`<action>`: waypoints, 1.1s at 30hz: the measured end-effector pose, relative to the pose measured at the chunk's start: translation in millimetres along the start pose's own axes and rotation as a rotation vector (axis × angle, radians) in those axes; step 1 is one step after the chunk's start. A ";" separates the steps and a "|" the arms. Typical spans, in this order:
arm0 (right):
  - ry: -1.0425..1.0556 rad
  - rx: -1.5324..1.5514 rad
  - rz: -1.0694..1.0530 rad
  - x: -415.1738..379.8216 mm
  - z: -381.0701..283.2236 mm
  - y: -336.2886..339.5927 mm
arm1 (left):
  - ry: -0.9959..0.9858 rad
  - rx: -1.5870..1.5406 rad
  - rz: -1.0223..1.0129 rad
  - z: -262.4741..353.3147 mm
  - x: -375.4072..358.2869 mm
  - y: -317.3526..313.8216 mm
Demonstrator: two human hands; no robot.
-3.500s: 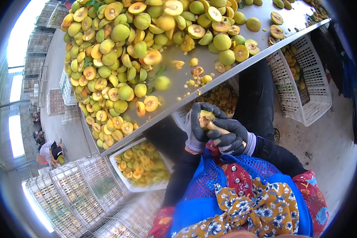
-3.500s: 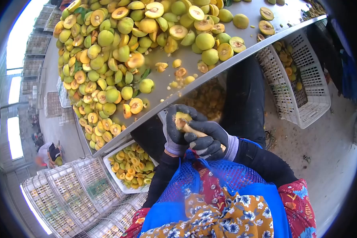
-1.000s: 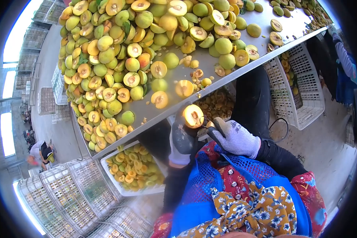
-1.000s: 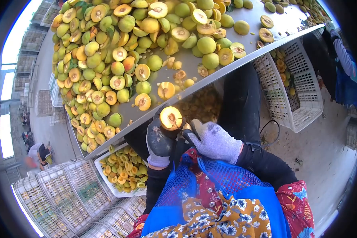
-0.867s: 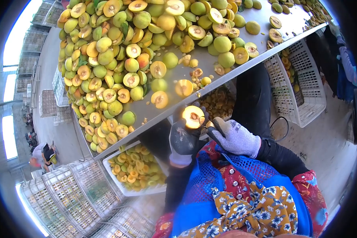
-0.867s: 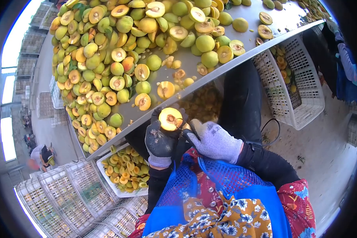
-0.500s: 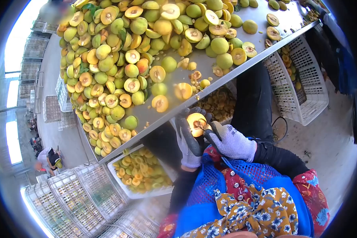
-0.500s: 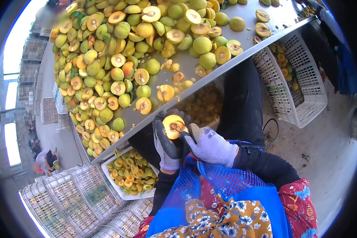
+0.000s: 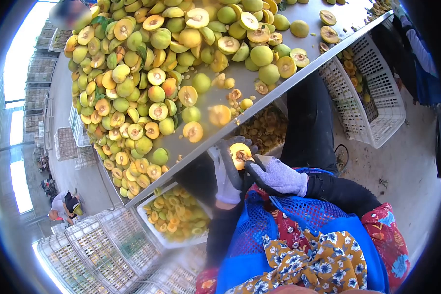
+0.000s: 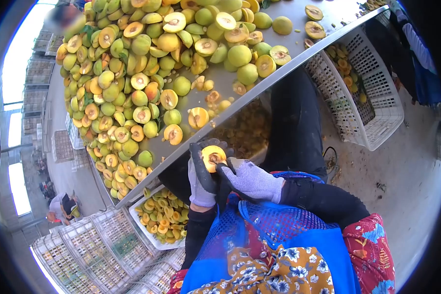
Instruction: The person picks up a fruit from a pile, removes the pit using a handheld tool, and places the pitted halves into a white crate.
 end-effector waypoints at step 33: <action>-0.570 2.026 -1.015 -4.9 18.7 6.1 | -0.007 -0.135 -0.145 -3.9 13.7 -34.9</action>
Point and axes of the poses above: each hand's wrist, its own x-axis towards the middle knuckle, its own y-axis out of the back of the hand, z = x × y, the point moved 2 cm from there along x, towards the middle knuckle, and after that the axes turned 7 degrees about -x, right-handed, at the moved point
